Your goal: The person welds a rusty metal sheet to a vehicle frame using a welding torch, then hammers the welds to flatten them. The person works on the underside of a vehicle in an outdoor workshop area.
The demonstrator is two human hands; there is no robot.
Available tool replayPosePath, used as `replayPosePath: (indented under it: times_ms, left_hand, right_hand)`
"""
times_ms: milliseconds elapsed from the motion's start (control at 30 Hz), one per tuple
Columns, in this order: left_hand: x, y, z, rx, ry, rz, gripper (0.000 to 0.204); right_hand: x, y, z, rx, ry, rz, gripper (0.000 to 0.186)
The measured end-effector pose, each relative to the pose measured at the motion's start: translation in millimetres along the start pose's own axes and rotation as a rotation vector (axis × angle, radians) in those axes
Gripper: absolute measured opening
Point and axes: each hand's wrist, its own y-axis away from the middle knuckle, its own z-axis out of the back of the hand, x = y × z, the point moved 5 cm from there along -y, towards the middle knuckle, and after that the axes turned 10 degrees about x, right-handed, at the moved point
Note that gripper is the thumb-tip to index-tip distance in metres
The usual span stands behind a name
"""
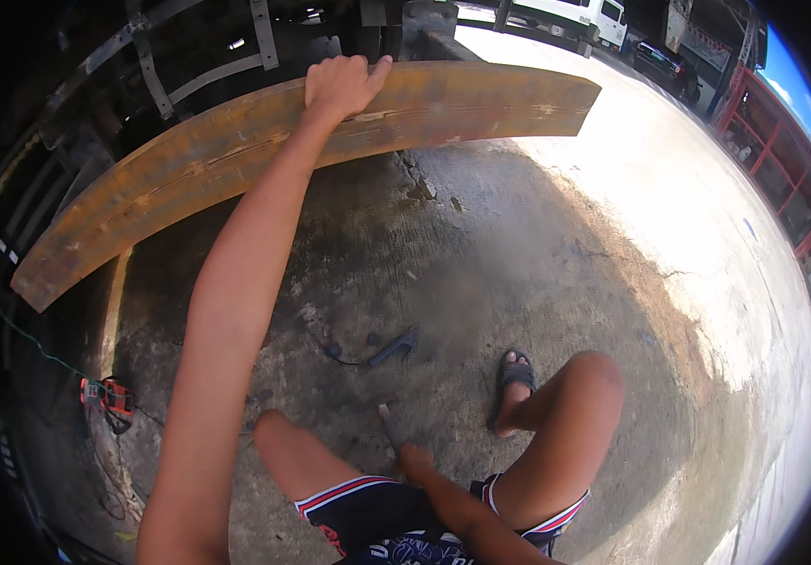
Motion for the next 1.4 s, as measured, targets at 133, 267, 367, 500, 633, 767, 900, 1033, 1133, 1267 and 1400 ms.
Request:
replayPosePath:
  times_ms: [133, 267, 367, 500, 633, 767, 900, 1033, 1133, 1267, 1400]
  left_hand:
    - [2.7, 0.5, 0.7, -0.013, 0.025, -0.013, 0.061]
    - [3.9, 0.6, -0.1, -0.028, 0.035, -0.018, 0.061]
    - [3.9, 1.2, -1.1, -0.042, 0.034, -0.021, 0.061]
    - [4.5, 0.3, -0.5, -0.050, 0.036, -0.068, 0.061]
    - [7.9, -8.0, 11.3, -0.184, -0.009, -0.057, 0.062]
    - [3.3, -5.1, 0.8, -0.174, -0.023, -0.055, 0.062]
    - [2.7, -2.6, -4.9, -0.170, -0.026, -0.068, 0.062]
    - [3.6, -1.7, -4.9, -0.145, -0.016, -0.083, 0.062]
    - [-14.6, 1.9, -8.5, -0.160, 0.038, -0.138, 0.060]
    - [-67.5, -5.3, -22.2, -0.271, 0.212, -0.297, 0.052]
    - [-71.2, -13.1, -42.1, -0.478, 0.172, -0.257, 0.045]
  right_hand:
    - [-11.5, -8.6, -8.2, 0.045, 0.032, -0.025, 0.037]
    - [-18.3, -17.9, -16.2, 0.109, 0.129, -0.015, 0.037]
    - [-22.8, -22.3, -22.6, 0.099, 0.036, 0.005, 0.039]
    - [-38.0, -31.2, -34.9, 0.110, -0.047, 0.013, 0.044]
    - [-59.7, -42.4, -45.7, 0.037, -0.102, 0.023, 0.047]
    - [-71.7, -46.0, -50.8, -0.062, -0.193, 0.019, 0.046]
    - [-69.0, -36.6, -48.8, -0.023, -0.226, 0.027, 0.046]
    - [-67.5, -26.2, -46.8, 0.158, -0.375, -0.022, 0.048]
    - [-68.1, -23.2, -39.5, 0.109, -0.328, 0.009, 0.049]
    - [-69.8, -32.4, -35.4, 0.032, -0.395, -0.076, 0.045]
    - [-49.9, -31.1, -8.1, -0.367, -0.607, 0.384, 0.041]
